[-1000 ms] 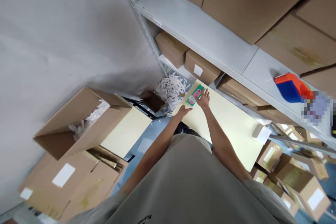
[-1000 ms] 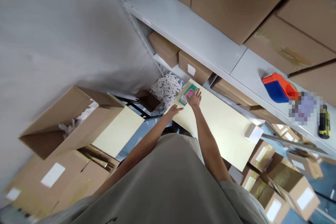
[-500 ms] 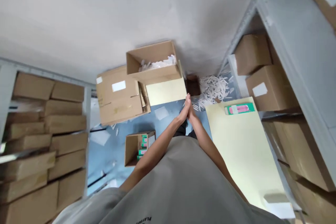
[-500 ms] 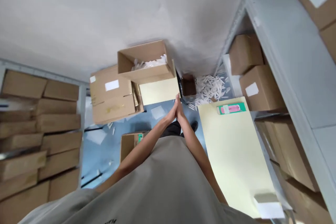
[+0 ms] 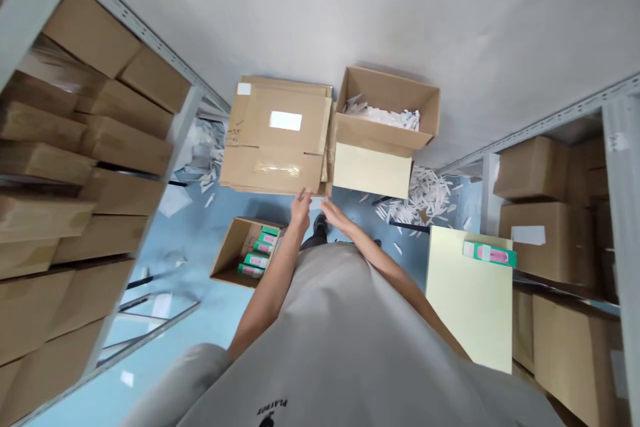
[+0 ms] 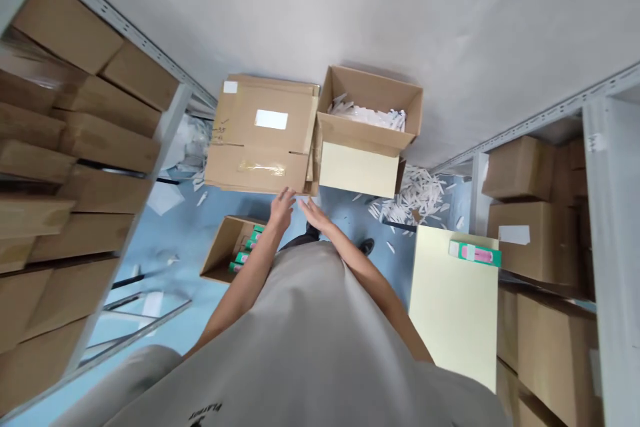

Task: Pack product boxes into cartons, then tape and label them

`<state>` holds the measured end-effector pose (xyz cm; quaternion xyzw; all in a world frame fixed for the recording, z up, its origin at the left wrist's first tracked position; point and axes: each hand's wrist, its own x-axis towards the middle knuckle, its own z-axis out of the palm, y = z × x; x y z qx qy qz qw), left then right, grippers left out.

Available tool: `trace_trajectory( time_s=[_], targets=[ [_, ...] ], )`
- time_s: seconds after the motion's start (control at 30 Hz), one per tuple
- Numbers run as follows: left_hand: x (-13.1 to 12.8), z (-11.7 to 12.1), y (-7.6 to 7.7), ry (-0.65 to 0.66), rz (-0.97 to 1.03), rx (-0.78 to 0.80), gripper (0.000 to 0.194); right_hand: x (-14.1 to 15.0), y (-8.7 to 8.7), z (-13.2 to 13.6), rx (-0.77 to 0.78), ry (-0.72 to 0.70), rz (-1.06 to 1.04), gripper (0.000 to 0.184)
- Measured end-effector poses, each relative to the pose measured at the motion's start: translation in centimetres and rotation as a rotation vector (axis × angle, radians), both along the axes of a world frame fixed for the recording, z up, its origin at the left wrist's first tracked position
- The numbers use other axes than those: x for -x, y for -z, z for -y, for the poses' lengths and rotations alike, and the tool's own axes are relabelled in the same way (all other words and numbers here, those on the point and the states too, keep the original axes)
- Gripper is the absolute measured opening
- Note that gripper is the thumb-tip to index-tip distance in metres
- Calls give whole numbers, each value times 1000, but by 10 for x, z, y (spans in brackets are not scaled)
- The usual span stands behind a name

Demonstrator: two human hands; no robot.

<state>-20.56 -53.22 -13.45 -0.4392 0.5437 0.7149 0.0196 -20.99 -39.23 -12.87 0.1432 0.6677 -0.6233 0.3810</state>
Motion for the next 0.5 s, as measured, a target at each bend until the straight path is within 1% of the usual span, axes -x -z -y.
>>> trace_trajectory(
  time_s=[0.03,0.07,0.13,0.17,0.23,0.27,0.33,0.43,0.5],
  targets=[
    [1,27,5,-85,27,45,45,8,6,17,-61,38,57,62],
    [2,51,9,-141,47,72,38,17,12,32,-115,73,101,58],
    [2,93,14,-194,66,84,29,35,20,55,-181,109,139,43],
    [2,110,15,-212,73,79,26,43,23,63,-201,117,146,35],
    [1,136,17,-230,89,48,20,55,26,73,-246,139,156,23],
    [0,146,18,-229,95,22,17,58,25,75,-266,148,156,22],
    [-2,157,19,-213,104,-43,15,62,22,76,-298,155,151,25],
    [-6,163,23,-179,109,-148,17,64,13,78,-326,138,119,32],
    [-7,163,25,-159,121,-210,19,64,5,82,-338,117,78,33]
  ],
)
